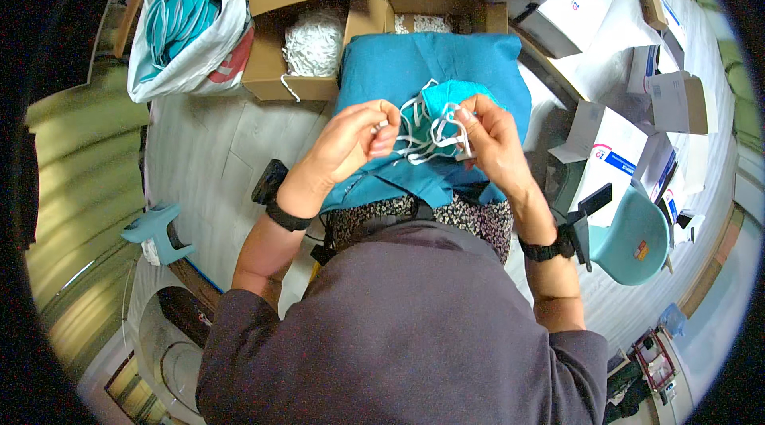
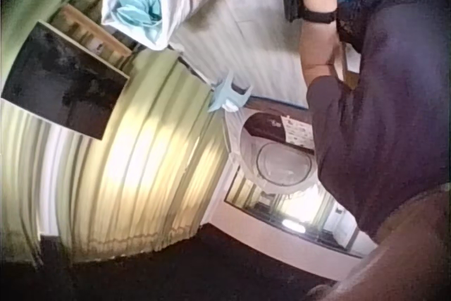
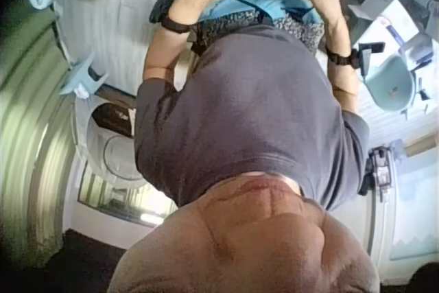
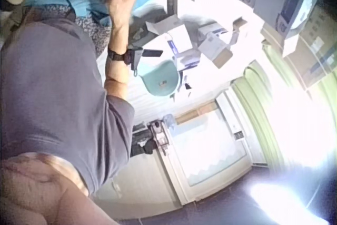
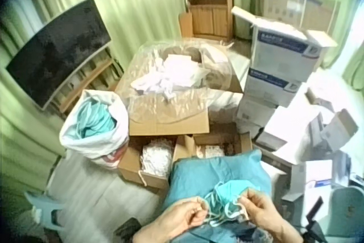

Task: The recorder is taking masks from a large bin and placing them into individual white paper or plastic sleeves/envelopes.

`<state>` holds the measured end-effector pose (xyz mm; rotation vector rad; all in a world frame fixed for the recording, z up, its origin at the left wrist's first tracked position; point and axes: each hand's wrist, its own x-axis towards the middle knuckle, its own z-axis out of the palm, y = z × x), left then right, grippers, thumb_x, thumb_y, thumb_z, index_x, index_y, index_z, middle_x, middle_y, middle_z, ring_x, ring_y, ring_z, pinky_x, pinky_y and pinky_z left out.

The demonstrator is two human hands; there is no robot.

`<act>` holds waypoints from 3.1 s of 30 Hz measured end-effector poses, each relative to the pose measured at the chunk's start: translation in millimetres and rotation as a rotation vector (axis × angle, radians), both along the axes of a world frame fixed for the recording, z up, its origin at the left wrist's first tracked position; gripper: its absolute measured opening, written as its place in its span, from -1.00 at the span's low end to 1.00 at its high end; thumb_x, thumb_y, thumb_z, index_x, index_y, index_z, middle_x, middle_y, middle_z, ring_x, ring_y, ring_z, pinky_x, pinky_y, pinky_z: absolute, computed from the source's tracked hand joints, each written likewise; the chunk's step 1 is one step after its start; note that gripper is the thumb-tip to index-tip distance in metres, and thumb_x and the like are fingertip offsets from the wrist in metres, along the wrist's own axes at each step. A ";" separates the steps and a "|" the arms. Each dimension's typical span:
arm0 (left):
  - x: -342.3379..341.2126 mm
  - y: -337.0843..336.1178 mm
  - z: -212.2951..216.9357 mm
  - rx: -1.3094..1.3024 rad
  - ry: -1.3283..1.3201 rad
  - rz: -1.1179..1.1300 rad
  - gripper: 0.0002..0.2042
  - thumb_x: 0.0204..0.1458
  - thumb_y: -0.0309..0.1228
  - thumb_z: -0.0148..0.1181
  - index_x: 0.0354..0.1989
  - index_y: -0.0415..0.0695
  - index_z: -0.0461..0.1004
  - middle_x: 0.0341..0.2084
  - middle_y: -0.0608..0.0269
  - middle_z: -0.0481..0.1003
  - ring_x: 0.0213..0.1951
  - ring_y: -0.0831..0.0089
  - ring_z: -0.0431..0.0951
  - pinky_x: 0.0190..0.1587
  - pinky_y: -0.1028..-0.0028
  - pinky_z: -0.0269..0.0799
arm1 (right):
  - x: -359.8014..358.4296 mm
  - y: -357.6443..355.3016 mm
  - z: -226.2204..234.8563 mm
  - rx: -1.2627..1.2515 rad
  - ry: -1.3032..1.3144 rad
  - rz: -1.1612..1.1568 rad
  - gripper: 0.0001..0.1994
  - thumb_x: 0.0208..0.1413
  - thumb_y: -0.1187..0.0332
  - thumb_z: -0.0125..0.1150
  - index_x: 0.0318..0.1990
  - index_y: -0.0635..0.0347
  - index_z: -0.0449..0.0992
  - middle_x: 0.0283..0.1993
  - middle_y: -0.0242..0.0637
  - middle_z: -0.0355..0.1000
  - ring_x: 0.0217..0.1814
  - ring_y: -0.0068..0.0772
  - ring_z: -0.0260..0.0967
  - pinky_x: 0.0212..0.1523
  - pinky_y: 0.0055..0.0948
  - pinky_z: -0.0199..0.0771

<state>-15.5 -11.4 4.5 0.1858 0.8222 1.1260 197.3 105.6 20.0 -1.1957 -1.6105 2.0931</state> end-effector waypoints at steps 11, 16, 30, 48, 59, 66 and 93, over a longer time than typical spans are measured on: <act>-28.5 160.0 -74.5 -0.143 -0.069 0.364 -0.42 0.17 -0.22 0.06 0.14 -0.49 0.05 0.00 -0.24 0.29 -0.02 0.09 0.41 0.18 0.21 0.33 | -3.1 -24.7 -17.6 -0.089 0.047 0.066 -0.77 0.35 0.25 0.01 -0.29 0.22 0.38 -0.53 -0.53 0.28 -0.58 -0.74 0.15 -0.59 -0.64 0.20; -49.5 180.4 -115.4 -0.313 -0.054 0.340 -0.08 0.13 -0.16 0.20 0.40 -0.36 -0.33 0.35 -0.41 -0.18 0.32 -0.07 0.12 0.30 0.10 0.22 | 0.3 -32.6 -22.2 -0.043 0.103 0.138 -0.80 0.34 0.30 0.04 -0.31 0.22 0.36 -0.53 -0.55 0.24 -0.54 -0.75 0.12 -0.53 -0.64 0.18; 33.9 53.9 -75.5 -0.238 0.618 -0.003 -0.73 -0.06 -0.32 0.42 -0.32 -0.28 0.56 -0.51 0.29 0.55 -0.50 0.64 0.47 -0.52 0.63 0.31 | 5.8 -44.9 -18.2 0.402 0.324 0.432 -0.75 0.17 0.34 0.23 -0.46 0.34 0.45 -0.43 -0.18 0.41 -0.47 -0.27 0.33 -0.41 -0.35 0.33; 71.7 53.2 -7.8 0.136 0.678 0.527 -0.73 0.11 -0.54 0.25 -0.07 -0.31 0.34 -0.25 0.20 0.51 -0.23 0.57 0.51 -0.16 0.55 0.46 | -12.8 -6.7 -20.2 0.620 0.030 -0.169 -0.72 -0.08 0.45 0.44 -0.24 0.28 0.46 -0.39 -0.24 0.44 -0.36 -0.43 0.42 -0.35 -0.50 0.42; 78.5 36.6 -12.4 0.236 0.683 0.501 -0.76 0.15 -0.55 0.19 -0.04 -0.34 0.38 -0.16 0.20 0.49 -0.09 0.53 0.46 -0.01 0.53 0.39 | -13.9 22.6 -39.1 0.722 0.070 -0.174 -0.91 -0.07 0.62 0.23 -0.39 0.29 0.46 -0.44 -0.14 0.42 -0.39 -0.25 0.40 -0.33 -0.39 0.41; 64.3 21.9 13.0 0.223 0.792 0.593 -0.75 0.25 -0.47 0.06 0.04 -0.32 0.35 -0.16 0.19 0.49 -0.12 0.50 0.47 0.00 0.47 0.39 | 14.7 57.0 -24.4 0.366 0.140 -0.348 -0.90 0.20 0.43 0.15 -0.33 0.23 0.40 -0.44 -0.43 0.46 -0.49 -0.69 0.26 -0.49 -0.59 0.30; 43.7 10.5 13.4 -0.047 0.057 0.497 -0.78 0.19 -0.51 0.14 -0.01 -0.23 0.39 -0.16 0.17 0.45 -0.24 0.49 0.43 -0.31 0.51 0.38 | -3.1 27.9 -18.6 0.037 0.388 -0.271 -0.81 0.17 0.34 0.26 -0.13 0.22 0.55 -0.42 -0.54 0.37 -0.39 -0.73 0.30 -0.32 -0.64 0.37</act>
